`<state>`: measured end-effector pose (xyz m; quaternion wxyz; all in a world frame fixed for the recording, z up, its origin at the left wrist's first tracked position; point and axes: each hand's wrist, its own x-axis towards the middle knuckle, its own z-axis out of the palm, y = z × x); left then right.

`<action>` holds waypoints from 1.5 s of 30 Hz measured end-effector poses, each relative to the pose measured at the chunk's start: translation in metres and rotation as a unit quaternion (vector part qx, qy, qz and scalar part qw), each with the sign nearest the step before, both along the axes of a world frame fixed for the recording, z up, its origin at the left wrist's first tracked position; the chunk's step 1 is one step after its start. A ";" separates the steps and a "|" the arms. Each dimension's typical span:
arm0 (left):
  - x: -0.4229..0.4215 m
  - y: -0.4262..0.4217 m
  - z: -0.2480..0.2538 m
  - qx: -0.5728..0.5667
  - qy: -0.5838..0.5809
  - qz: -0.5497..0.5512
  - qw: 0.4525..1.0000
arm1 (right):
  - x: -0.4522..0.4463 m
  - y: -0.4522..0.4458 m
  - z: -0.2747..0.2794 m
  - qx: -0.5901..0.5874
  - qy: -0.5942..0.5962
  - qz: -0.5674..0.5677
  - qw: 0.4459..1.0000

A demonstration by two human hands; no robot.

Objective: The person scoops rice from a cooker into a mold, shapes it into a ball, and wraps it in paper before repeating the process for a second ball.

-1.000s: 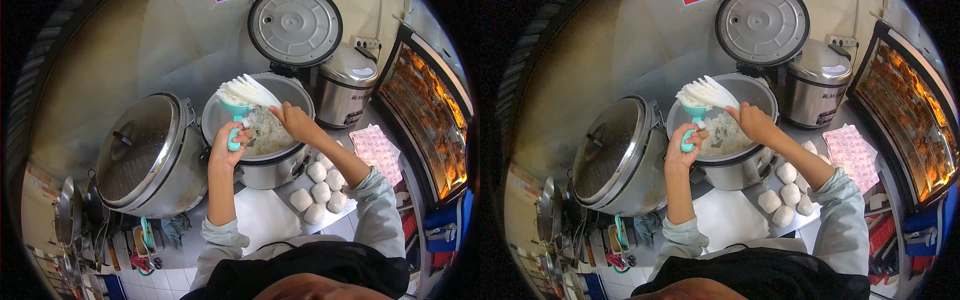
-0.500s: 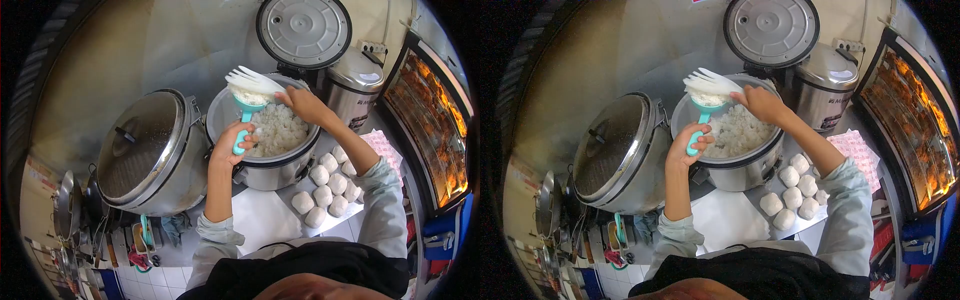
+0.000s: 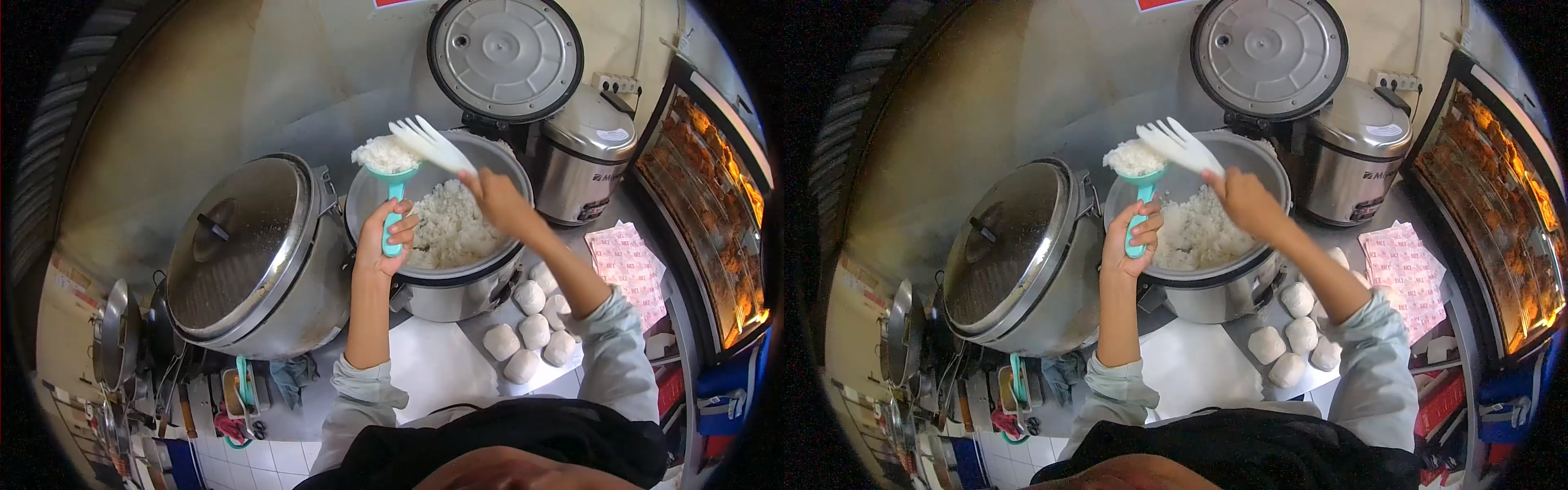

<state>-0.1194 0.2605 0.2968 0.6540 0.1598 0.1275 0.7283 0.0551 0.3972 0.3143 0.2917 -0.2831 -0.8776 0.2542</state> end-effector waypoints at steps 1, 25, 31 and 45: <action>-0.002 0.001 -0.002 0.010 -0.055 -0.026 0.998 | 0.002 -0.016 -0.005 0.017 -0.022 -0.045 0.999; 0.019 -0.015 -0.010 -0.081 0.028 -0.027 0.996 | -0.027 0.000 0.070 0.212 -0.196 0.014 0.957; 0.031 -0.034 0.004 -0.028 0.001 -0.040 0.999 | -0.049 0.054 0.081 0.116 -0.278 0.026 0.953; 0.037 -0.030 -0.019 -0.010 -0.026 0.001 1.000 | 0.023 0.020 0.026 0.174 -0.166 -0.110 0.964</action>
